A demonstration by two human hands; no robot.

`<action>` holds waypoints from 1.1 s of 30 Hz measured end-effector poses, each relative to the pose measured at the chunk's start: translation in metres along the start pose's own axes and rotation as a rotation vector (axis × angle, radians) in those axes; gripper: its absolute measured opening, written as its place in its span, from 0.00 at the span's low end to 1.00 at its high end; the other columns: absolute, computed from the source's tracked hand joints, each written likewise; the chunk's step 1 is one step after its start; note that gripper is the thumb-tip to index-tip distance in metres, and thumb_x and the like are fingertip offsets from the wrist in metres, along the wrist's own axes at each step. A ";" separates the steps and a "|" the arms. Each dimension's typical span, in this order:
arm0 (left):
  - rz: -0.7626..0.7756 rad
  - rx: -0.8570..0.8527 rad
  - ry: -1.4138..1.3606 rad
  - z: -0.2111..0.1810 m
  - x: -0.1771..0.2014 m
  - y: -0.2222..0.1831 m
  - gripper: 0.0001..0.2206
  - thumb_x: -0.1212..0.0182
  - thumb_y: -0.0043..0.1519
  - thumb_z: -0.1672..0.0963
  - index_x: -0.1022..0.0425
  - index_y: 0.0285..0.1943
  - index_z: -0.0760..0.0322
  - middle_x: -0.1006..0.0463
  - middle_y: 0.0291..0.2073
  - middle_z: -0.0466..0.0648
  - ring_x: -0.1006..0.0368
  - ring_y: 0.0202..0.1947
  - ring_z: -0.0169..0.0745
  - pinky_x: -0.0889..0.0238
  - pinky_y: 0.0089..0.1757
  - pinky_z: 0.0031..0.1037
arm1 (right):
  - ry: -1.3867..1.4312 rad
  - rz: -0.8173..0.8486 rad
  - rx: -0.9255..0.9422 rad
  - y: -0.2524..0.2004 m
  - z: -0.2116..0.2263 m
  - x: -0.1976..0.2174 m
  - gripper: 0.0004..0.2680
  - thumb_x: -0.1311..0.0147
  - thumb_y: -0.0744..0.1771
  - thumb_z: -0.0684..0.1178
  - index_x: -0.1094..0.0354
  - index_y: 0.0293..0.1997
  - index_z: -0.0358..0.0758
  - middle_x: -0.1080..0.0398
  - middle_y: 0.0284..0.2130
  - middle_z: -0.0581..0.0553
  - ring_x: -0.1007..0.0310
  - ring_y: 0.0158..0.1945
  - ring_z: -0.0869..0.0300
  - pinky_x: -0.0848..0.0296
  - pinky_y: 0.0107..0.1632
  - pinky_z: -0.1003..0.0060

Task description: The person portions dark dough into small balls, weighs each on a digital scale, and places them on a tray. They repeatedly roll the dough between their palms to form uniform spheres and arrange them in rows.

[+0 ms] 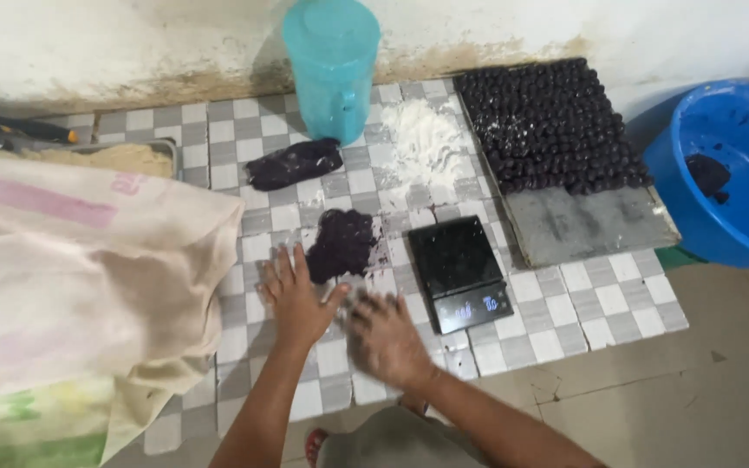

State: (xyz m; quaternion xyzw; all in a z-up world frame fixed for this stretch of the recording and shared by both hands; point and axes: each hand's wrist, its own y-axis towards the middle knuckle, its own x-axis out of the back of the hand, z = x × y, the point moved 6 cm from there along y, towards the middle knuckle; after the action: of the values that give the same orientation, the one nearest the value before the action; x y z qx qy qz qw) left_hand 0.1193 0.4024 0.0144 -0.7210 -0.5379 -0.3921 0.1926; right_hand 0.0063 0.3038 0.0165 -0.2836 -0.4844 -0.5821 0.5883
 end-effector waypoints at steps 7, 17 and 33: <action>0.033 -0.105 0.358 -0.008 -0.075 0.070 0.51 0.46 0.39 0.31 0.55 0.68 0.53 0.52 0.65 0.55 0.54 0.62 0.61 0.59 0.54 0.55 | -0.091 0.087 0.116 -0.017 -0.012 -0.024 0.22 0.53 0.63 0.57 0.47 0.64 0.48 0.48 0.61 0.37 0.54 0.62 0.35 0.57 0.51 0.25; 0.401 0.542 -0.490 -0.039 -0.033 0.129 0.31 0.55 0.51 0.40 0.32 0.55 0.59 0.26 0.45 0.53 0.30 0.44 0.49 0.38 0.42 0.31 | 0.180 -0.151 0.189 0.002 -0.028 -0.010 0.10 0.47 0.64 0.52 0.31 0.48 0.49 0.33 0.47 0.48 0.37 0.51 0.51 0.41 0.49 0.45; -0.431 0.188 0.114 0.077 0.060 -0.093 0.28 0.47 0.56 0.50 0.43 0.64 0.67 0.39 0.60 0.61 0.47 0.61 0.64 0.58 0.57 0.56 | -0.119 -0.129 -0.073 0.103 -0.088 -0.027 0.16 0.59 0.63 0.64 0.30 0.35 0.44 0.34 0.29 0.39 0.36 0.33 0.47 0.37 0.32 0.49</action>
State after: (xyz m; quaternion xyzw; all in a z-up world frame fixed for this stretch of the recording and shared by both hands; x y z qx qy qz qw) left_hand 0.0682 0.5265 -0.0001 -0.5452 -0.7018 -0.4122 0.2008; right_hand 0.1305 0.2529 -0.0161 -0.3070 -0.5142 -0.6180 0.5094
